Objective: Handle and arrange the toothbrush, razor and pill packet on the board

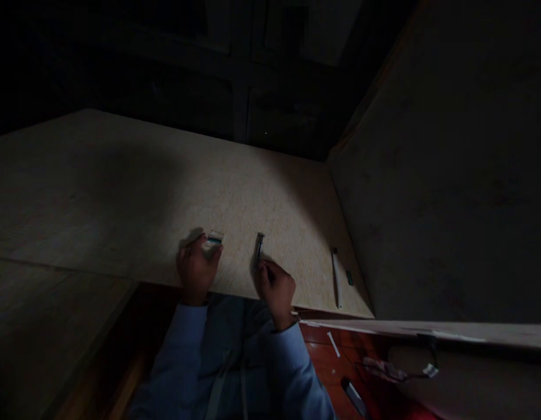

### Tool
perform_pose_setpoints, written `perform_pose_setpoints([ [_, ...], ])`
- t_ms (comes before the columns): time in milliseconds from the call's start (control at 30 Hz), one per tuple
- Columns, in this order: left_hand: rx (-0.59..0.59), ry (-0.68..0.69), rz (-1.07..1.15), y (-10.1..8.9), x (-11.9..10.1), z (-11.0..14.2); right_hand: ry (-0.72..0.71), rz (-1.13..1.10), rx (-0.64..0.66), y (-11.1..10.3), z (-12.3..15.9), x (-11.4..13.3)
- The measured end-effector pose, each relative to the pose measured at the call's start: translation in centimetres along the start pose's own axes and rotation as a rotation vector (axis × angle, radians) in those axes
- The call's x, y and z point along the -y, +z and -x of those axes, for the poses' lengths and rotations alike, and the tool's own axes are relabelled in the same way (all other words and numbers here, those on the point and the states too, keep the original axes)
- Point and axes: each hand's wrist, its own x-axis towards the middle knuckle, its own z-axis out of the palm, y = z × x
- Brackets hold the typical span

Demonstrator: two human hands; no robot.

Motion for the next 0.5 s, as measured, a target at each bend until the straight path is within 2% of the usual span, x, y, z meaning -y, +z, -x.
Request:
perform_pose_setpoints([
  [300, 0.085, 0.065, -0.037, -0.8, -0.1, 0.7, 0.067, -0.055, 0.046, -0.5, -0.6, -0.3],
  [400, 0.11, 0.078, -0.041, -0.9, 0.1, 0.2, 0.087, -0.035, 0.036, -0.4, -0.8, -0.4],
  [500, 0.192, 0.15, -0.042, -1.0, 0.7, -1.0, 0.071, -0.041, 0.037, -0.5, -0.8, -0.5],
])
